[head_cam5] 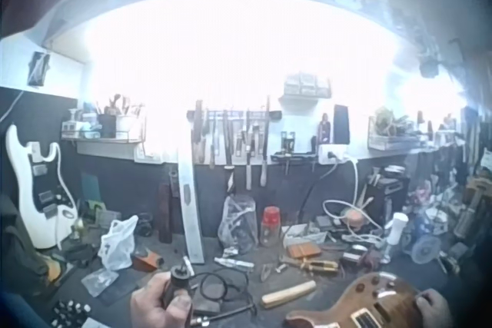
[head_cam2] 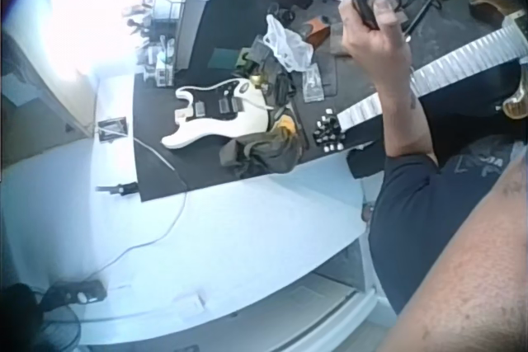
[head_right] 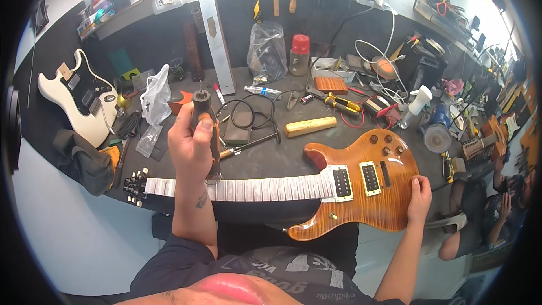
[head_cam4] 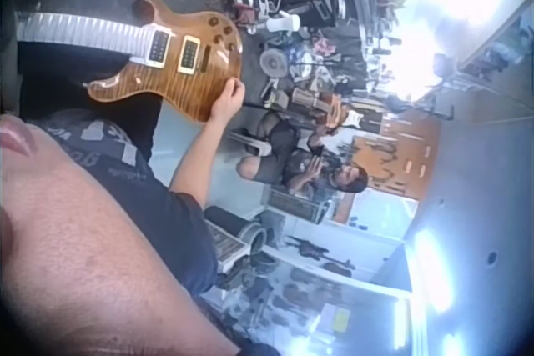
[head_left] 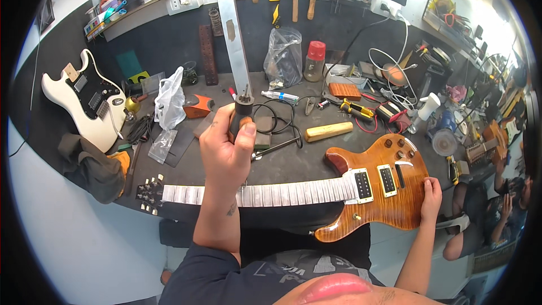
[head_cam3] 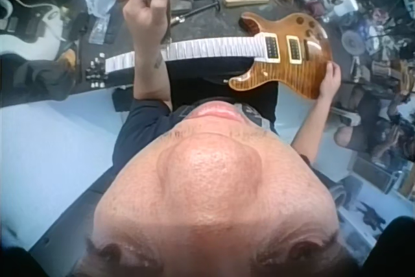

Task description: The person performs maintenance on an electric guitar by first sanding the frets with a block and then using a rotary tool, pliers, and a wrench to adjust the bridge and internal electronics.

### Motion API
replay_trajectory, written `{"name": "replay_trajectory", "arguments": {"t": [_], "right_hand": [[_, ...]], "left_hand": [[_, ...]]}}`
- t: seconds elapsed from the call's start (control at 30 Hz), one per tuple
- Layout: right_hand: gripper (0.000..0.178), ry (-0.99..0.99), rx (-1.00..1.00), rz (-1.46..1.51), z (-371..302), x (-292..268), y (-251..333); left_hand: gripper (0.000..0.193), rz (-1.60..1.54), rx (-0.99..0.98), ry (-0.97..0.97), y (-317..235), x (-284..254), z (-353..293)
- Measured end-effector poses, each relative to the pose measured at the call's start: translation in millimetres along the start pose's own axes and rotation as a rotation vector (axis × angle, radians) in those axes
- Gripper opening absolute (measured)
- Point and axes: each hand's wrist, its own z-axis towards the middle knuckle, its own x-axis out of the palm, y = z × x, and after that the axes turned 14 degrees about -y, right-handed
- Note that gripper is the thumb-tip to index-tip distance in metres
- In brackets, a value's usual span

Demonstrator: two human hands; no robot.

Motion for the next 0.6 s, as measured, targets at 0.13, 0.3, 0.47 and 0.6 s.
{"name": "replay_trajectory", "arguments": {"t": [0.13, 0.3, 0.47, 0.6], "right_hand": [[0.025, -0.011, 0.006, -0.025, -1, 0, 0], [0.025, -0.041, 0.003, -0.04, -1, -5, -8], [0.027, -0.011, -0.033, -0.088, 0, 7, 15], [0.026, -0.009, -0.018, -0.04, 3, 8, 4]], "left_hand": [[0.028, -0.047, -0.039, 0.002, -4, 0, 0], [0.029, -0.096, -0.091, -0.037, -2, 17, -2], [0.033, -0.084, -0.07, -0.069, 9, 1, 3], [0.033, -0.028, -0.049, -0.031, 3, 6, 0]]}}
